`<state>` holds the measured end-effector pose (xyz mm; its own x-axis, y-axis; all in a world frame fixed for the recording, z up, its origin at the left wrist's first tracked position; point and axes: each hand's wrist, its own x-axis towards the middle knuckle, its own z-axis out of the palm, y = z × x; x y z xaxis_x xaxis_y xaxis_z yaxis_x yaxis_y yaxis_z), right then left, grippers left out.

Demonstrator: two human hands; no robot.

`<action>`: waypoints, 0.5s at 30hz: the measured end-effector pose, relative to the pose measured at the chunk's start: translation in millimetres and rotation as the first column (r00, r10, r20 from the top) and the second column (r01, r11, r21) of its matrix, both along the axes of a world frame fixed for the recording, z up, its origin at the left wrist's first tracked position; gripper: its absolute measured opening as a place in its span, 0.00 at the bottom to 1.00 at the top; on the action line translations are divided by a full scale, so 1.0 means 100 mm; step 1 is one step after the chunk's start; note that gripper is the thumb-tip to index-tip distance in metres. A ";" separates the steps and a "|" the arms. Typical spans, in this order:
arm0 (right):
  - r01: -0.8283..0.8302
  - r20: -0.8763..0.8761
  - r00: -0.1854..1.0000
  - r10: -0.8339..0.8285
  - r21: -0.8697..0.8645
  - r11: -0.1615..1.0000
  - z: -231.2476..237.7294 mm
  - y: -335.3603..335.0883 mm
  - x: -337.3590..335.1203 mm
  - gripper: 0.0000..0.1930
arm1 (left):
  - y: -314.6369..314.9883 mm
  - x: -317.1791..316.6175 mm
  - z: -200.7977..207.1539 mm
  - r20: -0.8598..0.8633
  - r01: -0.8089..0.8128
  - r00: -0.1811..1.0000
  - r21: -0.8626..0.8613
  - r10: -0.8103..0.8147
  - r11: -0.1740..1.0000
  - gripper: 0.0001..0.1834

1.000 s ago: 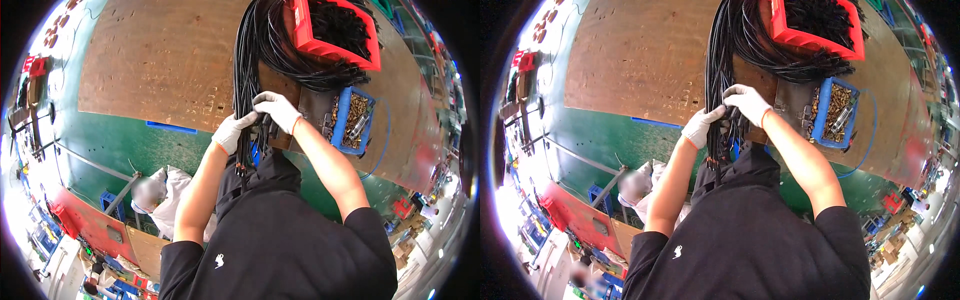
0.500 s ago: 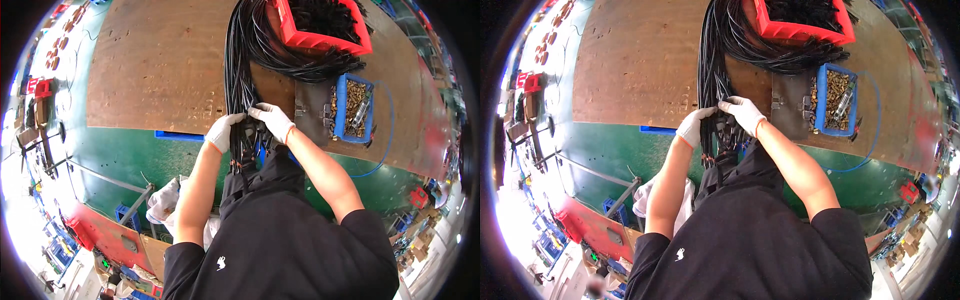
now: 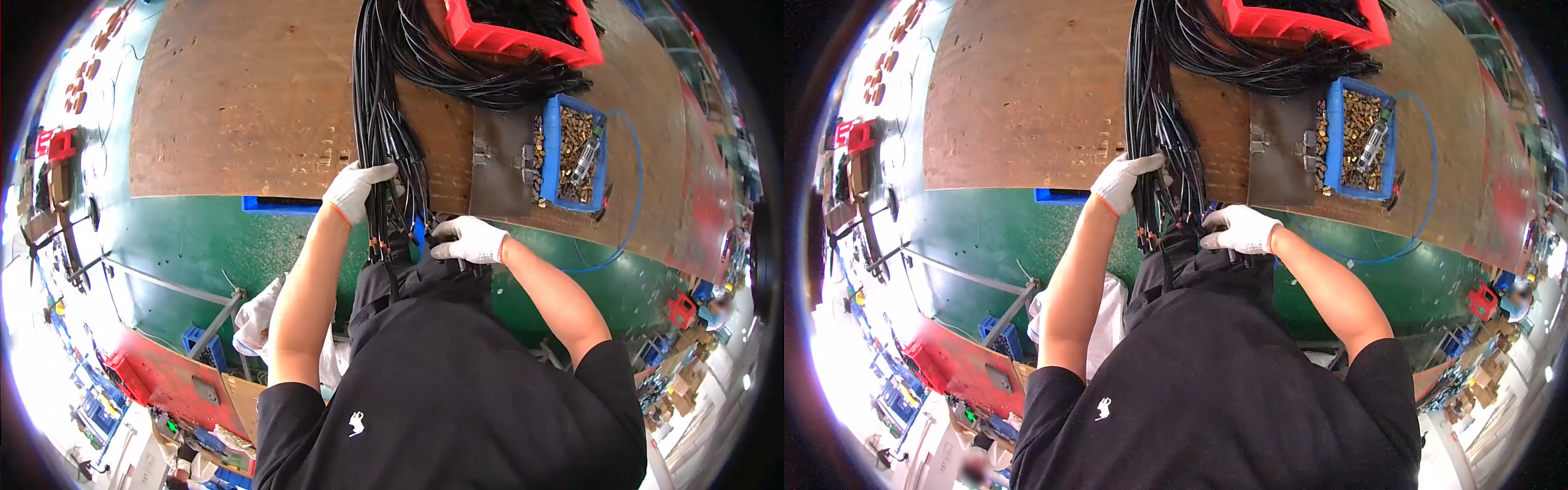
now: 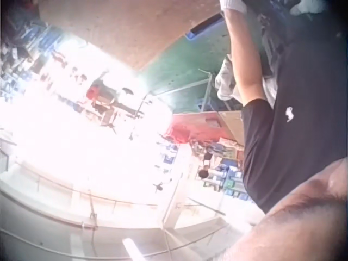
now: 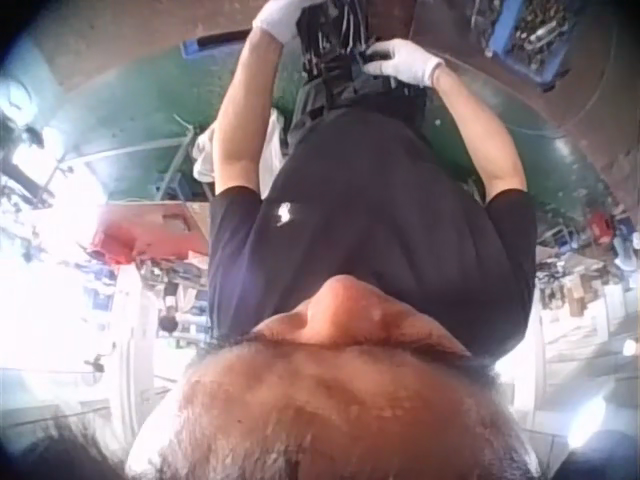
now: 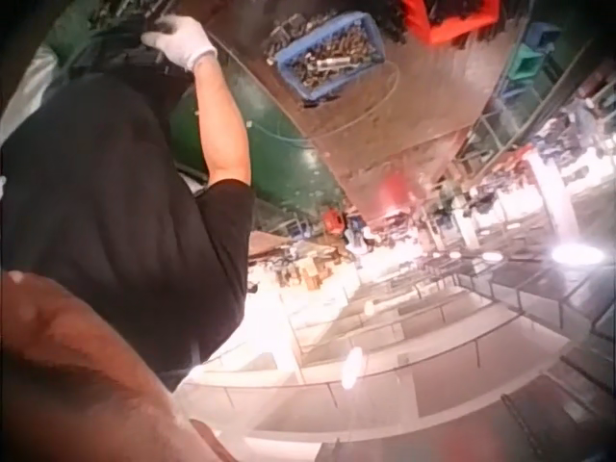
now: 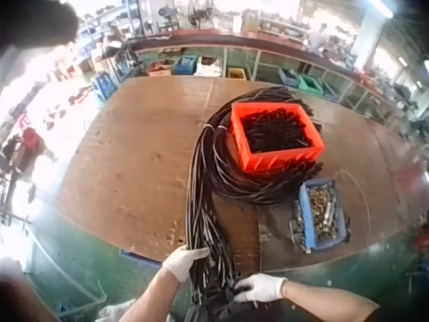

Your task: Assemble metal connectors and plastic caps onto the ends of black electrical cables using a pneumatic tool.

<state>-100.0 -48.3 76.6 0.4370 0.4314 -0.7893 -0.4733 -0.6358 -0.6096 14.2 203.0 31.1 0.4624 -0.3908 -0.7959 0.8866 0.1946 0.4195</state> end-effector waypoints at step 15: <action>-0.085 0.071 0.994 0.086 -0.009 0.996 0.07 0.03 0.00 0.31 | -0.08 -0.05 -0.06 0.007 -0.041 0.999 -0.010 0.042 0.999 0.12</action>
<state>-99.6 -44.9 84.0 0.4538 0.4648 -0.7602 -0.3725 -0.6761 -0.6358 9.5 195.4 25.1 0.4843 -0.3789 -0.7886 0.8745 0.2353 0.4240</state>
